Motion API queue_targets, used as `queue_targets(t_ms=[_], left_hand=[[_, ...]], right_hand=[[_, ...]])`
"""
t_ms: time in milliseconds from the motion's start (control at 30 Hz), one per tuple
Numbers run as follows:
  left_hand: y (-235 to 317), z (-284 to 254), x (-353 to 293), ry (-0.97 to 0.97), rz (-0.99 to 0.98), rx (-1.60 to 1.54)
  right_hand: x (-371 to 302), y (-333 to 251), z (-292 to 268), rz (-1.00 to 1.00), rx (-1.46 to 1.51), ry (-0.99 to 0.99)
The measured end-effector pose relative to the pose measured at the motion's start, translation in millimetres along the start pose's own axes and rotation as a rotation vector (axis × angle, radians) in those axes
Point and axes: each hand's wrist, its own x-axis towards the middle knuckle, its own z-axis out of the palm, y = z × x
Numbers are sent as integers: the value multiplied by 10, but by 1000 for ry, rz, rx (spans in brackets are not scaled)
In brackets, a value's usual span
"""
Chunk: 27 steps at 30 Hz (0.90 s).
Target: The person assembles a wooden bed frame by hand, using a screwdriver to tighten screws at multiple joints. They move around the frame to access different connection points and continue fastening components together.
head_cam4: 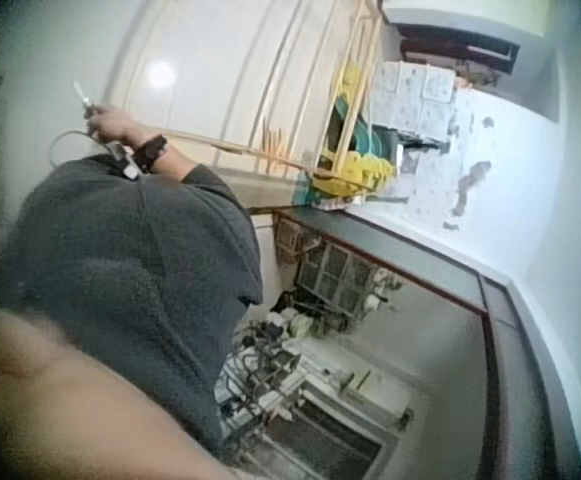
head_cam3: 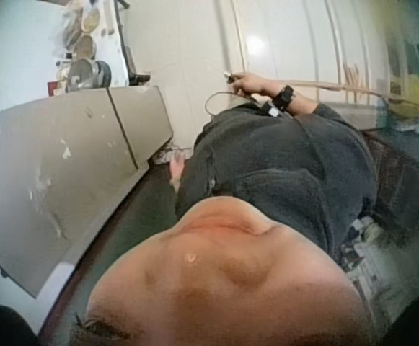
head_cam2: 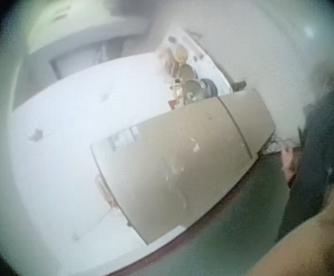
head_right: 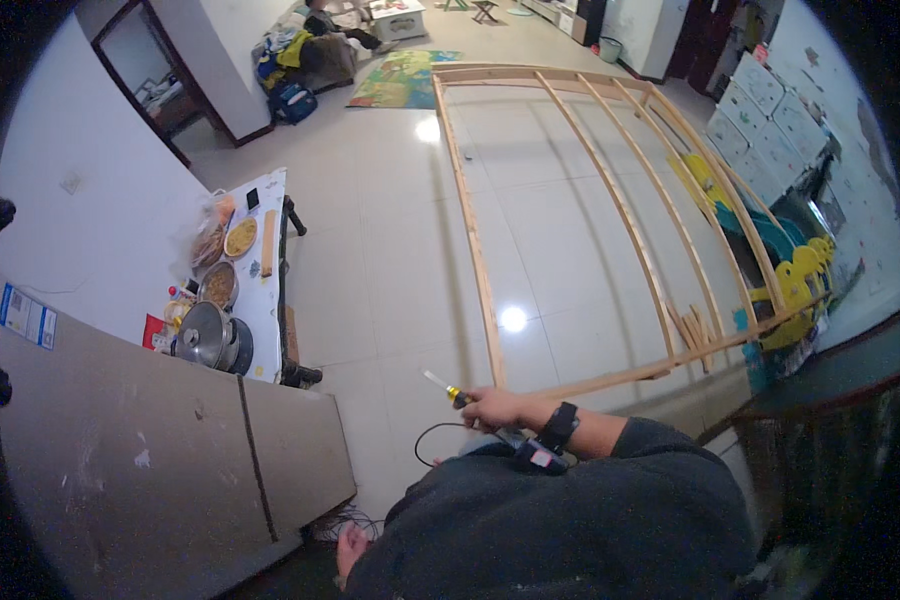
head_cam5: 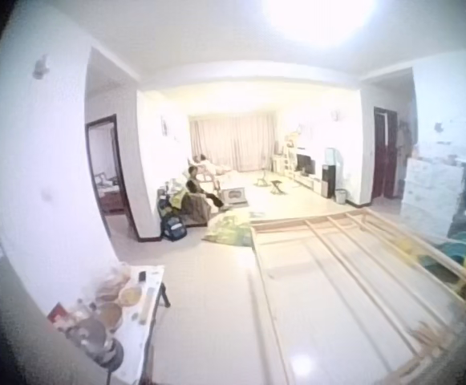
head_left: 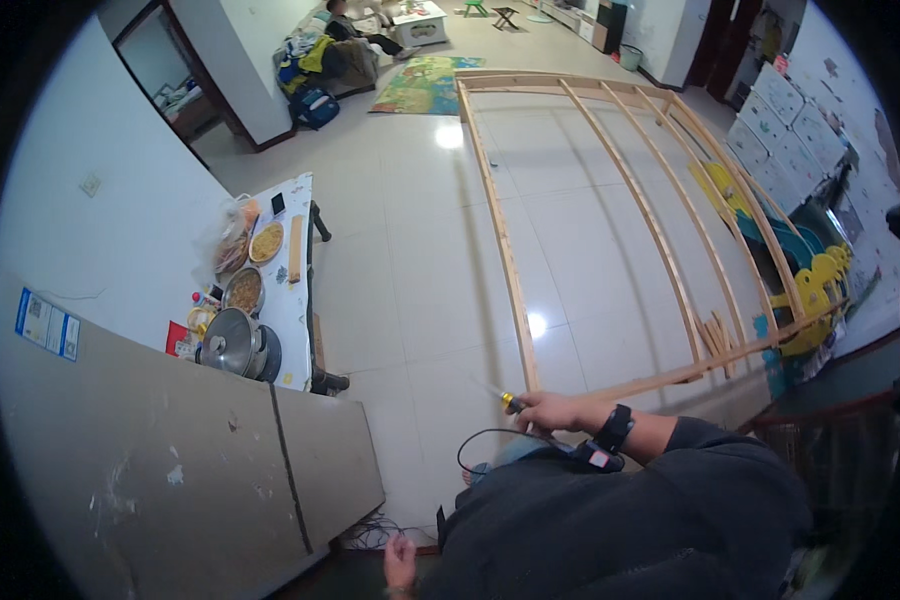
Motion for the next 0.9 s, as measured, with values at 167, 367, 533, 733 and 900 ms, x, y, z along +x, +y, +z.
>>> queue_targets(t_ms=[167, 367, 533, 733, 900], left_hand=[[740, -334, 753, -71, -36, 200], [1288, -369, 1725, -334, 97, 608], [2045, -368, 2653, -442, 51, 638], [3412, -231, 3744, -413, 10, 748], [4370, -70, 4506, -395, 53, 770]], right_hand=[[206, -114, 113, -36, 345, 321], [894, -396, 48, -77, 613, 325], [1827, -696, -550, -142, 357, 294], [2400, -875, -1636, 294, -368, 348], [2658, -748, -1683, 215, -401, 327]])
